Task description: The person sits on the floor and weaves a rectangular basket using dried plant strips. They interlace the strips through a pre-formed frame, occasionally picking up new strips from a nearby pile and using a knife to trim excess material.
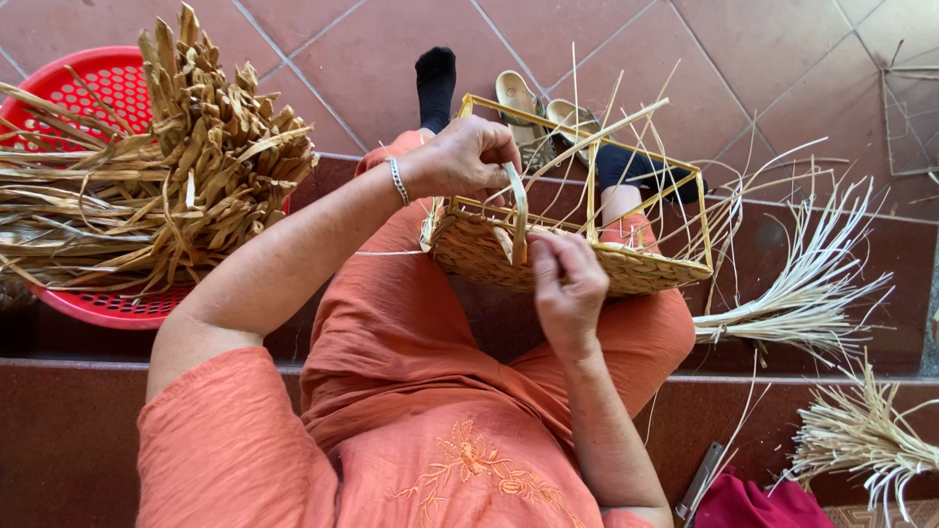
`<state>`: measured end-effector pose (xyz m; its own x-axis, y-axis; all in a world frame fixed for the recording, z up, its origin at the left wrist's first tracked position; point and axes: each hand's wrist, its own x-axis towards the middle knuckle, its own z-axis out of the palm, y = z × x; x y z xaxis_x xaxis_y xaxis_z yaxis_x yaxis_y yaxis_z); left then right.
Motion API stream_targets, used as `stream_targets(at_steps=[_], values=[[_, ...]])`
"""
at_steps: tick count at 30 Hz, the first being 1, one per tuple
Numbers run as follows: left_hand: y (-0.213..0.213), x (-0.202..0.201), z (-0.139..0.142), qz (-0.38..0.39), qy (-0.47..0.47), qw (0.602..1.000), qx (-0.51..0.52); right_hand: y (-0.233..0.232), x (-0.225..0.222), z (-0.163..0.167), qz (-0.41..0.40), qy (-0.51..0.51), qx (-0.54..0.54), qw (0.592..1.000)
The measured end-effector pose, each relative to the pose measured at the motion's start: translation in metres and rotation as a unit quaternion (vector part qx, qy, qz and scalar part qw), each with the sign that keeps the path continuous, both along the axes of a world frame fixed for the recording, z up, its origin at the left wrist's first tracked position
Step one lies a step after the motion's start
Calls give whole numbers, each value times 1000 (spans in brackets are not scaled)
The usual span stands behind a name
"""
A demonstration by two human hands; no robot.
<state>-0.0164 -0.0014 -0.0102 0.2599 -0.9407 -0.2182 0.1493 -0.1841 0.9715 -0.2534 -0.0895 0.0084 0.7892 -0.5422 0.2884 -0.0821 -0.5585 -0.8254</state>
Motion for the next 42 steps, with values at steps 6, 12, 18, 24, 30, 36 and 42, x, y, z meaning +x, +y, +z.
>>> stream_targets(at_steps=[6,12,18,24,30,36,42], values=[[-14,0,5,-111,-20,994,0,23,-9,-11,15,0,-219,976],[-23,-1,4,-177,-12,981,78,27,-6,-17,10,22,-281,959],[-33,-4,1,-240,-62,967,66,28,-8,-15,6,37,-233,972],[-22,0,7,-211,-18,975,70,22,1,-14,-21,-8,-137,990],[-11,-2,15,-206,-192,959,42,16,13,-18,-29,-11,-203,979],[-9,-3,2,-199,-81,977,10,16,-1,-29,3,28,-134,991],[-6,2,-4,-228,-70,971,-26,1,-62,-33,-1,134,-119,984]])
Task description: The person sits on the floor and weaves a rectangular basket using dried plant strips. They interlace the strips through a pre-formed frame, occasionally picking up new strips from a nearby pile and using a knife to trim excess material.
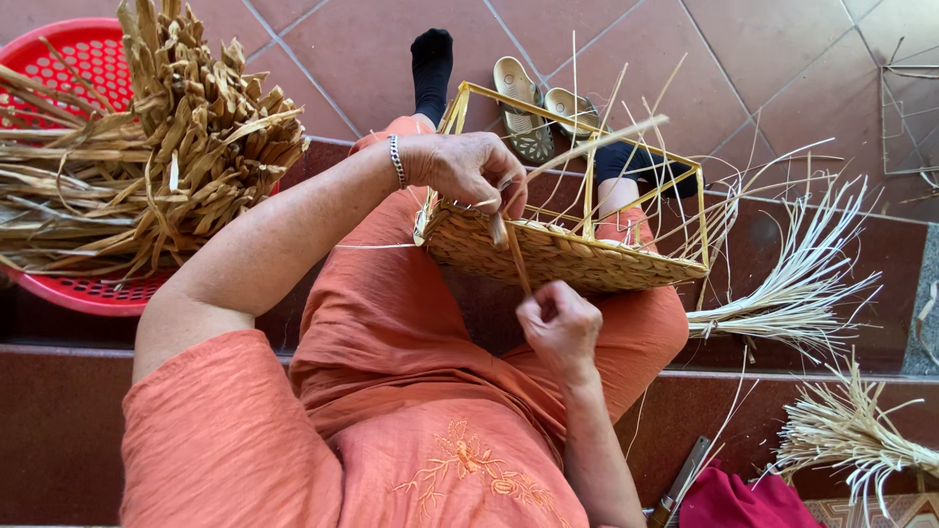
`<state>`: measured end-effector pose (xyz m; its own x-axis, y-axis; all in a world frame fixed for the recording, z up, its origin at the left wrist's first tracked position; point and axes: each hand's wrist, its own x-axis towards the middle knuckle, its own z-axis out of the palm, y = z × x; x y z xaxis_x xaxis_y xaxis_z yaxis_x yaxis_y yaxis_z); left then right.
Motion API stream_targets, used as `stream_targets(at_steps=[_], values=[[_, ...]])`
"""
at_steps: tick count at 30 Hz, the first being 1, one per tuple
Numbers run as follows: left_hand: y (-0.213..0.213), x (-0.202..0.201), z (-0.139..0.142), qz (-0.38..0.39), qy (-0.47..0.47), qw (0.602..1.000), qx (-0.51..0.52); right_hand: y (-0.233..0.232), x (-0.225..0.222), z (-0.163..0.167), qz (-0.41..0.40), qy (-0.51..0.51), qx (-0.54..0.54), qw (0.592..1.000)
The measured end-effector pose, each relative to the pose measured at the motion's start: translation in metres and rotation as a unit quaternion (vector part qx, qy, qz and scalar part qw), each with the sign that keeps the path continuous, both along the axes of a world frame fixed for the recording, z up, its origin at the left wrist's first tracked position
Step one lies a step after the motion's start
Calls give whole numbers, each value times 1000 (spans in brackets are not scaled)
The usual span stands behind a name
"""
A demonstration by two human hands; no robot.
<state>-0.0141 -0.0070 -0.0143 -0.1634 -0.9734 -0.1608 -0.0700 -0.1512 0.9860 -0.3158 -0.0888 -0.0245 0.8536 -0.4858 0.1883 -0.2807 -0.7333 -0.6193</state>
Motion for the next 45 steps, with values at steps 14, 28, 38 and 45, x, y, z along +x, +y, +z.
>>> stream_targets(at_steps=[14,28,38,45], values=[[11,-29,22,34,-193,981,-14,-31,-52,-14,-77,85,164,980],[6,-18,8,100,-74,992,7,-25,-17,30,58,27,-82,995],[9,-27,-5,153,-103,978,-99,13,56,18,-27,-39,-118,992],[11,-36,-6,199,-87,970,-111,0,43,10,56,15,-160,985]])
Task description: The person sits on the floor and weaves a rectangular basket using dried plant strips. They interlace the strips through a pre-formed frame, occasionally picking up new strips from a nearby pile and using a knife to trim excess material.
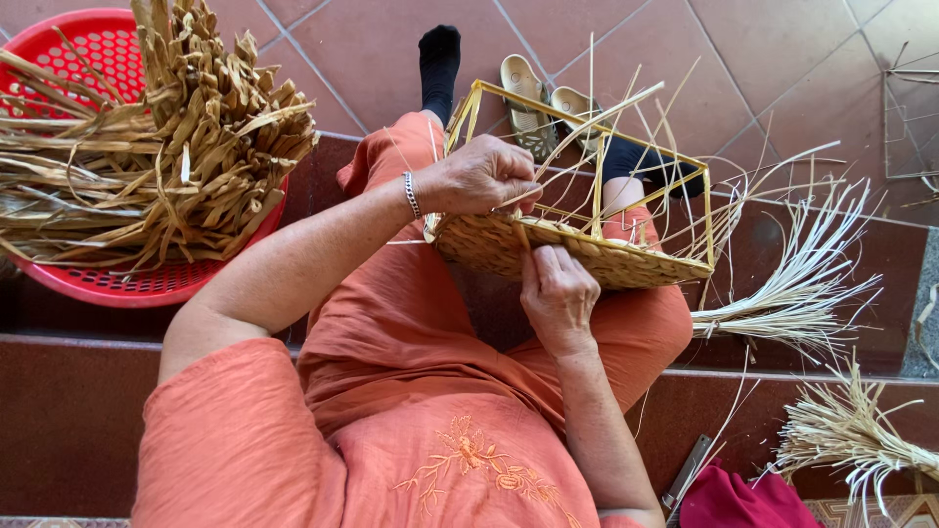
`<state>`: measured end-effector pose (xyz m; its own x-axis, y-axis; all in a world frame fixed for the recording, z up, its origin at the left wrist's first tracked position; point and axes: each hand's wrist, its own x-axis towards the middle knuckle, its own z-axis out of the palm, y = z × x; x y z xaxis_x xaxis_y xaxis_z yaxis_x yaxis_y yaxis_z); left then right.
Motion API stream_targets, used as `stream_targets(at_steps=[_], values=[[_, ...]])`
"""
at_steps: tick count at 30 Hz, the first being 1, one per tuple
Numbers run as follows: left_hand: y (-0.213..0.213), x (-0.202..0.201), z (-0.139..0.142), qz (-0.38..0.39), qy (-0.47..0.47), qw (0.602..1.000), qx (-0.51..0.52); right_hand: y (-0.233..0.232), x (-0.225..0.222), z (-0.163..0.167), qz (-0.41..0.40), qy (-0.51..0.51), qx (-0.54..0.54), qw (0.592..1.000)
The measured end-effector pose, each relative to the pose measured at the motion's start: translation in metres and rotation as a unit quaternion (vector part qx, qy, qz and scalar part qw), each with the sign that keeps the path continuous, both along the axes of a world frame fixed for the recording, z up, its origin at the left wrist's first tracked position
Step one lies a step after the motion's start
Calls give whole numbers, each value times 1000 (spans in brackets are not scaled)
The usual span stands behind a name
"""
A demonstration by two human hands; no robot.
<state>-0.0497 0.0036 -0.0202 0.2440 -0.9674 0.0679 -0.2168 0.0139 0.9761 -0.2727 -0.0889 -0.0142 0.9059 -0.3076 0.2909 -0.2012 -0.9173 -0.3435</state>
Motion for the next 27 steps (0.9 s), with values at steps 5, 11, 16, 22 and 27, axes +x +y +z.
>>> stream_targets(at_steps=[5,11,16,22,27], values=[[2,-1,4,-4,-26,999,-22,-6,-7,9,28,-3,-15,999],[3,1,9,-30,14,999,4,-9,-14,33,-41,84,302,949],[7,3,17,-39,12,999,16,-22,-23,41,-88,2,596,798],[10,6,16,-98,-20,995,5,-13,-25,16,-46,4,353,934],[6,0,13,-56,-79,995,32,-44,-19,20,65,9,37,997]])
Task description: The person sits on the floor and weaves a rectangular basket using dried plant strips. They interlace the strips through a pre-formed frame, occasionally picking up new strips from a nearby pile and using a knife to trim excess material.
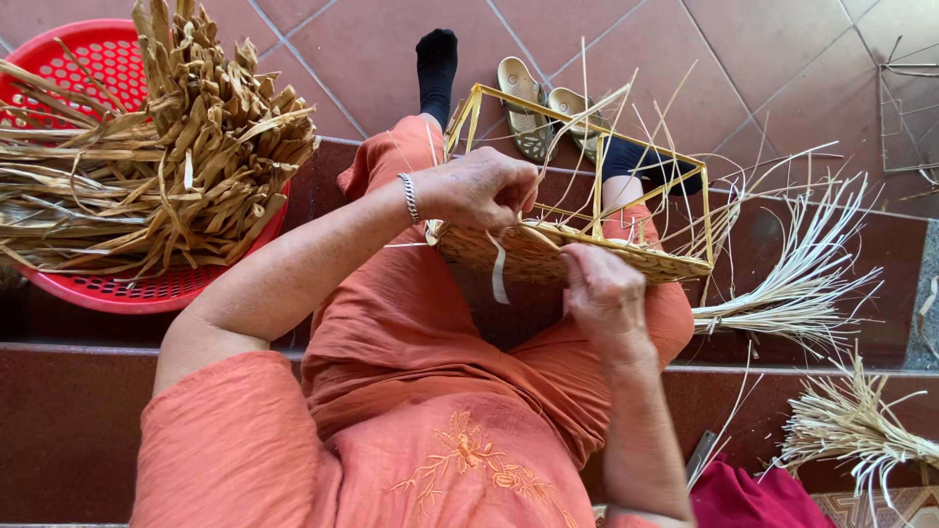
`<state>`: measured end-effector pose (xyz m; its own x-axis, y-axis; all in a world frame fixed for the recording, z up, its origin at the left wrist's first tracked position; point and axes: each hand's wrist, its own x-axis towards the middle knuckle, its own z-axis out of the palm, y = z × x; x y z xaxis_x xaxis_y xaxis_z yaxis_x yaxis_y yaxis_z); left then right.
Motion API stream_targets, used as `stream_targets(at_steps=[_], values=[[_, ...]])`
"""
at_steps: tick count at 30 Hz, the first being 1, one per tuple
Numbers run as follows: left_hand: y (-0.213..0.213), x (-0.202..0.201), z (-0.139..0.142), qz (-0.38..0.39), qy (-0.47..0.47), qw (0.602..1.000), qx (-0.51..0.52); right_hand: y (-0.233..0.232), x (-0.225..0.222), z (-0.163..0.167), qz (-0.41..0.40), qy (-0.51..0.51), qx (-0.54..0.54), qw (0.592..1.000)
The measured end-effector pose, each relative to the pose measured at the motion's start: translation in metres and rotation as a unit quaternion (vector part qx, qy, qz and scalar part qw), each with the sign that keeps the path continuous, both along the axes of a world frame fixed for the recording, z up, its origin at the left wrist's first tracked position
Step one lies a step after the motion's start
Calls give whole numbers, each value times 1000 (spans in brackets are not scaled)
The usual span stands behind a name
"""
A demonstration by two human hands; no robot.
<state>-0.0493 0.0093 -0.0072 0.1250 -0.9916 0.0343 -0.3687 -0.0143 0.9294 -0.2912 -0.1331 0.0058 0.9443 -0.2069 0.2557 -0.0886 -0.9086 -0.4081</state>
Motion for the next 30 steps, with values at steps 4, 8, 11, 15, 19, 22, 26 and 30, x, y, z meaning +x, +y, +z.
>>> stream_targets(at_steps=[4,8,11,15,19,22,26,30], values=[[-14,3,2,-8,-25,998,58,-12,3,2,7,56,-48,997],[-11,7,0,-68,24,997,34,32,-13,-8,10,15,120,993],[-4,9,-3,-74,153,985,-15,31,-25,2,-99,68,379,917],[-3,10,-2,0,336,941,-40,19,-26,25,-99,-51,650,752],[-8,8,2,58,378,924,3,21,-11,32,-70,-135,740,655],[-14,4,4,67,340,938,26,27,-1,27,-70,-193,691,693],[-8,2,9,92,164,980,-71,22,8,22,-104,-184,601,771],[-4,1,17,163,-64,964,-198,16,22,20,-121,-117,665,727]])
